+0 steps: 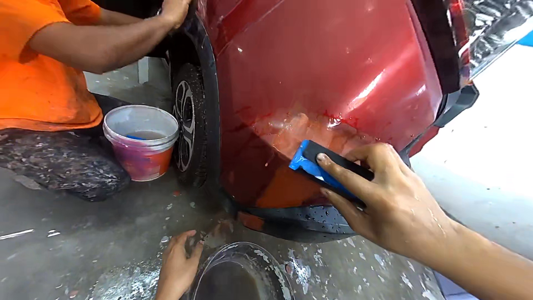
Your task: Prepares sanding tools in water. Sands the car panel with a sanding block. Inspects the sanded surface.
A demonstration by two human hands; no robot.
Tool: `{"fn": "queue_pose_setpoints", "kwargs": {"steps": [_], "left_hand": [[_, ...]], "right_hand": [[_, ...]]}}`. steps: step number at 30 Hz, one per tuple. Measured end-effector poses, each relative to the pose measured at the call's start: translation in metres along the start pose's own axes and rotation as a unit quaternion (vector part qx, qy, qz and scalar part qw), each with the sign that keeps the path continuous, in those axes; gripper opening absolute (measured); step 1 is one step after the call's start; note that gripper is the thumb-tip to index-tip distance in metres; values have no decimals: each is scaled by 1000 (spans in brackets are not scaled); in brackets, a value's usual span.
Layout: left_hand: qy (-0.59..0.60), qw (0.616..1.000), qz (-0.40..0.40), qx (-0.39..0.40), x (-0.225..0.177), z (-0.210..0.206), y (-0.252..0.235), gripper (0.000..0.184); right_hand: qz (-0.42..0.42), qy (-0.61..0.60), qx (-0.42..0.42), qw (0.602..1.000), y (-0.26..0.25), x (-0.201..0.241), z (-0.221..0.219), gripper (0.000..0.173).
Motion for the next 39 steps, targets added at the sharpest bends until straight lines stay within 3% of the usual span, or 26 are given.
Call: {"fn": "queue_pose_setpoints", "kwargs": {"steps": [4, 8, 12, 17, 22, 27, 37, 39], "left_hand": [[-22, 999, 34, 12, 12, -9, -1, 47], [-8, 1000, 16, 21, 2, -9, 4, 50], [-2, 1000, 27, 14, 2, -10, 4, 50], [0, 1000, 7, 7, -1, -4, 6, 51], [-14, 999, 40, 12, 10, 0, 6, 54], [-21, 999, 42, 26, 6, -1, 11, 55], [-26, 999, 33, 32, 18, 1, 6, 59], [-28, 998, 35, 34, 16, 1, 5, 59]], "right_hand": [[-13, -18, 41, 999, -43, 9, -13, 49], [-6, -19, 27, 999, -18, 15, -10, 48], [-34, 5, 43, 998, -53, 12, -15, 49], [-8, -6, 50, 999, -47, 17, -11, 46], [-30, -10, 70, 997, -56, 25, -9, 48], [-23, 16, 58, 998, -63, 8, -7, 49], [29, -50, 102, 993, -60, 7, -6, 46], [30, -41, 72, 996, -60, -7, -2, 45]]}}
Point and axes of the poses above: each hand's wrist, its own y-axis away from the middle knuckle, its own z-axis out of the back of the hand, x = y × z, the point moved 6 cm from there along -y, towards the middle knuckle, and after that the axes turned 1 degree about z, right-handed, at the moved point
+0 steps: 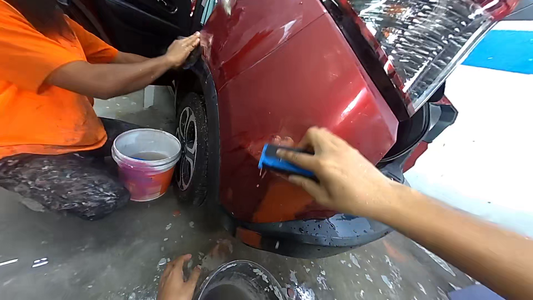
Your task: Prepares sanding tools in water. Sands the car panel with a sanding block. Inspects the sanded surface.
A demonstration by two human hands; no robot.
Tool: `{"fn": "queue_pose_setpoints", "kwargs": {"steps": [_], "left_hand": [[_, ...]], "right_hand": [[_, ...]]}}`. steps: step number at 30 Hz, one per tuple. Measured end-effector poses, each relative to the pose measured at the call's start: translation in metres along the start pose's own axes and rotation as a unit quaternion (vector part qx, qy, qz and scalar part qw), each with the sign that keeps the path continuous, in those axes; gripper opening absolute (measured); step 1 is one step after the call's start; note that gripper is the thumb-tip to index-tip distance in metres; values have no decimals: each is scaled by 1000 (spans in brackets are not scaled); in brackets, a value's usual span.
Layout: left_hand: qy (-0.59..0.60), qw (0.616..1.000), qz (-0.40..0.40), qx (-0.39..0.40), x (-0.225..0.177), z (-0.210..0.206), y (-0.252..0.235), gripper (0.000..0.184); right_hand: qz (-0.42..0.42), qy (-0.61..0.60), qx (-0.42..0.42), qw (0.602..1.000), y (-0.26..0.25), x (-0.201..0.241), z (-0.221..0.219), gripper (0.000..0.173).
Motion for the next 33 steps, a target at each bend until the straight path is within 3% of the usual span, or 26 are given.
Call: {"fn": "queue_pose_setpoints", "kwargs": {"steps": [6, 10, 13, 19, 23, 28, 30, 33], "left_hand": [[-1, 1000, 8, 4, -4, -8, 0, 58], [-10, 1000, -7, 19, -7, -21, 2, 58], [-22, 1000, -6, 20, -15, -20, -1, 60], [-57, 998, 28, 28, -16, -32, 6, 60], [-53, 999, 0, 8, -25, -25, 10, 59], [-58, 998, 8, 21, -21, -28, 12, 61], [-50, 998, -24, 7, -25, -29, 7, 62], [-67, 998, -14, 9, -19, -36, 7, 63]], "right_hand": [[27, -41, -42, 998, 35, -5, -10, 44], [-43, -46, -112, 992, 47, -6, -15, 46], [-33, -57, -112, 992, 72, 2, -25, 43], [-112, -90, -171, 975, 77, 1, -27, 46], [-68, -94, -168, 979, 89, -8, -31, 41], [-132, -151, -191, 961, 99, 2, -36, 47], [-108, -156, -167, 968, 109, -1, -41, 44], [-110, -134, -209, 962, 92, -12, -33, 43]]}}
Point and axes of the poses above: each hand's wrist, its own y-axis away from the middle knuckle, its own z-axis out of the back of the hand, x = y × z, the point moved 6 cm from there along -y, towards the middle knuckle, and after that the axes turned 1 degree about z, right-handed, at the moved point
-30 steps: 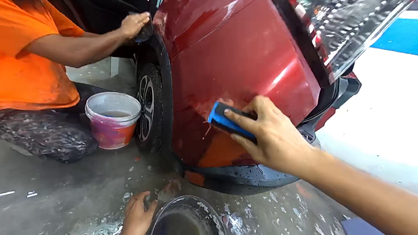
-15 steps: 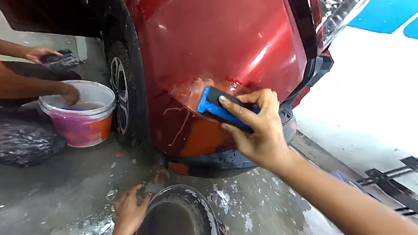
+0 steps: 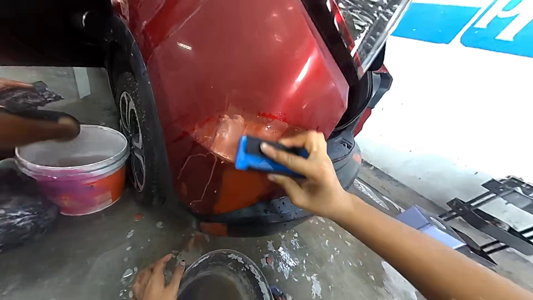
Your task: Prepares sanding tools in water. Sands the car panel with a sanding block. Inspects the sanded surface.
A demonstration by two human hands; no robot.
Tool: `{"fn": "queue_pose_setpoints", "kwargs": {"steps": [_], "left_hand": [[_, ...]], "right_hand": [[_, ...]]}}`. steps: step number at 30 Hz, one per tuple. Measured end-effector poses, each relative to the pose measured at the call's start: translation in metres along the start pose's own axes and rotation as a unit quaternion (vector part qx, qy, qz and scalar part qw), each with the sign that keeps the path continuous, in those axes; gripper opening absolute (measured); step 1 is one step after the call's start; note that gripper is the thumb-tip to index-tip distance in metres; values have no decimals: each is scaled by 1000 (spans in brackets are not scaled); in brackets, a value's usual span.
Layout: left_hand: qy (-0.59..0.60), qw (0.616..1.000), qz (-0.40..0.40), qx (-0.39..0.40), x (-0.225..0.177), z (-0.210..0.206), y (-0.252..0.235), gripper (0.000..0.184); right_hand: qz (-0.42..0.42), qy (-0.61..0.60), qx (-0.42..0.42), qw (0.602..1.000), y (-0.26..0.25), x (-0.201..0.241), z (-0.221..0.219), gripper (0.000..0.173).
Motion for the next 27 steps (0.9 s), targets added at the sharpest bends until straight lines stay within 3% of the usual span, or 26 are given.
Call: {"fn": "queue_pose_setpoints", "kwargs": {"steps": [4, 7, 10, 17, 22, 27], "left_hand": [[2, 1000, 2, 6, -4, -3, 1, 63], [9, 1000, -13, 1, -1, 3, -1, 64], [20, 1000, -1, 7, 6, 5, -6, 66], [8, 999, -10, 38, -2, -14, -7, 72], [-22, 999, -7, 34, -7, -12, -5, 74], [-15, 999, -8, 43, -6, -18, -3, 74]], "right_hand": [[-65, -84, 11, 994, 23, 9, -1, 46], [-54, -43, 44, 997, 73, 21, 16, 46], [-36, -8, 5, 999, 89, 20, 29, 51], [8, 35, -65, 997, 30, -13, 1, 45], [7, 9, -45, 999, 53, -14, -7, 45], [5, -20, -81, 996, 8, -10, -4, 45]]}}
Point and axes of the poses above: each hand's wrist, its own y-axis away from the middle knuckle, its own z-axis out of the back of the hand, x = y × z, the point moved 6 cm from there along -y, towards the middle knuckle, and after that the axes turned 1 degree about z, right-handed, at the moved point
